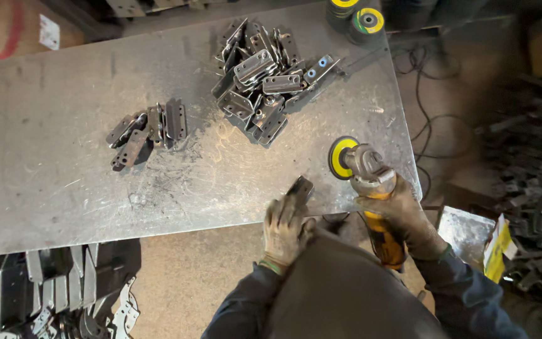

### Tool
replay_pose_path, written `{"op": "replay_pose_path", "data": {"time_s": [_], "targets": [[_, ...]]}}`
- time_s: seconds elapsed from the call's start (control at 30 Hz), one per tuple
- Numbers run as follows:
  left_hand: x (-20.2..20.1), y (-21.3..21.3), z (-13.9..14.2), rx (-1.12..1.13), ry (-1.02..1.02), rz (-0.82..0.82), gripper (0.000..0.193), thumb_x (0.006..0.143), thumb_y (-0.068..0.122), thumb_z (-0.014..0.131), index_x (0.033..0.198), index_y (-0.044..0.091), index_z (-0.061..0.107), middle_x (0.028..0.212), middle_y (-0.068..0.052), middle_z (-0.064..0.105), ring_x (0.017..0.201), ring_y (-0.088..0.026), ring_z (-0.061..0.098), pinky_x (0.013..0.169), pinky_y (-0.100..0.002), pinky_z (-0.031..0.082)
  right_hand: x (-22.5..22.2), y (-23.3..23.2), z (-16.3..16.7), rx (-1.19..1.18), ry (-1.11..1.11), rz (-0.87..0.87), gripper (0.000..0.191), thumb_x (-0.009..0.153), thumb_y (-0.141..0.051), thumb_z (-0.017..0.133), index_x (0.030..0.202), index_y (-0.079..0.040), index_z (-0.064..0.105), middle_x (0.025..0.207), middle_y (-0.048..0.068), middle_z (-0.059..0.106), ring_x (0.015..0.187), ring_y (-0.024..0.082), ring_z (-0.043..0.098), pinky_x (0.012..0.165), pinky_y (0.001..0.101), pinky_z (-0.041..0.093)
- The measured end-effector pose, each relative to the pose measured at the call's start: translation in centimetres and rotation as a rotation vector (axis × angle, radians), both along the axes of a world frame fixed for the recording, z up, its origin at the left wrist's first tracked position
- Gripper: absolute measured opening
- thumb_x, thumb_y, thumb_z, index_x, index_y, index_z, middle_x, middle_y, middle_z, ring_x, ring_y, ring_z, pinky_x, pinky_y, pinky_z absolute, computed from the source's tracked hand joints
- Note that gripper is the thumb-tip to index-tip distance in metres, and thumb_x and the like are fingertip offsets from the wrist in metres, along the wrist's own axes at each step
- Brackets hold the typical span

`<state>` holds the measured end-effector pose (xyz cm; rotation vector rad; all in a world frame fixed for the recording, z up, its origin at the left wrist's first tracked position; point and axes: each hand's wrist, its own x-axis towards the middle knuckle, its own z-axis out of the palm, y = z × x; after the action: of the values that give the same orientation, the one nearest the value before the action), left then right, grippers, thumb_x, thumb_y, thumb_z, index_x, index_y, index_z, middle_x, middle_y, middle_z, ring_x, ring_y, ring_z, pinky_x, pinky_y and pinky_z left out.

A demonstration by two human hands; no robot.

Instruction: The person picks up metal brackets from a pile on a metal workbench and grinds their edges with an angle grinder, producing sparks, then places the finished pieces back on the table and repeats the process with additional brackets.

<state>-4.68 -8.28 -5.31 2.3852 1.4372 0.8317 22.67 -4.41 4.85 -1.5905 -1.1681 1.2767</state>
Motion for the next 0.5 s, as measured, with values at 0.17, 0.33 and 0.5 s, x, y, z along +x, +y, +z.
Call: {"op": "replay_pose_path", "data": {"time_s": [0.17, 0.33, 0.5], "targets": [[4.4, 0.2, 1.3, -0.582, -0.528, -0.276, 0.044, 0.09, 0.02, 0.079, 0.128, 0.011, 0.061, 0.122, -0.008, 0.069, 0.114, -0.029, 0.069, 0.098, -0.045, 0.056, 0.8, 1.6, 0.8, 0.046, 0.083, 0.077, 0.052, 0.071, -0.003, 0.083, 0.12, 0.0, 0.066, 0.104, 0.003, 0.072, 0.091, 0.011, 0.067, 0.079, 0.0305, 0.057], [12.0, 1.2, 0.9, -1.429, -1.212, -0.416, 0.053, 0.09, -0.007, 0.072, 0.138, 0.005, 0.054, 0.118, -0.008, 0.068, 0.103, -0.019, 0.066, 0.086, -0.034, 0.057, 0.3, 2.6, 2.0, 0.043, 0.24, 0.137, 0.049, 0.076, -0.002, 0.081, 0.122, 0.0, 0.064, 0.105, 0.005, 0.071, 0.092, 0.011, 0.067, 0.08, 0.0302, 0.057], [14.8, 1.1, 0.2, -1.54, -1.71, -0.309, 0.055, 0.087, 0.007, 0.081, 0.135, 0.002, 0.053, 0.123, -0.014, 0.067, 0.11, -0.024, 0.068, 0.096, -0.041, 0.058, -0.3, 2.8, 1.6, 0.242, 0.072, 0.289, 0.057, 0.076, -0.008, 0.085, 0.126, 0.001, 0.059, 0.112, 0.005, 0.069, 0.1, 0.013, 0.064, 0.086, 0.0308, 0.057]]}}
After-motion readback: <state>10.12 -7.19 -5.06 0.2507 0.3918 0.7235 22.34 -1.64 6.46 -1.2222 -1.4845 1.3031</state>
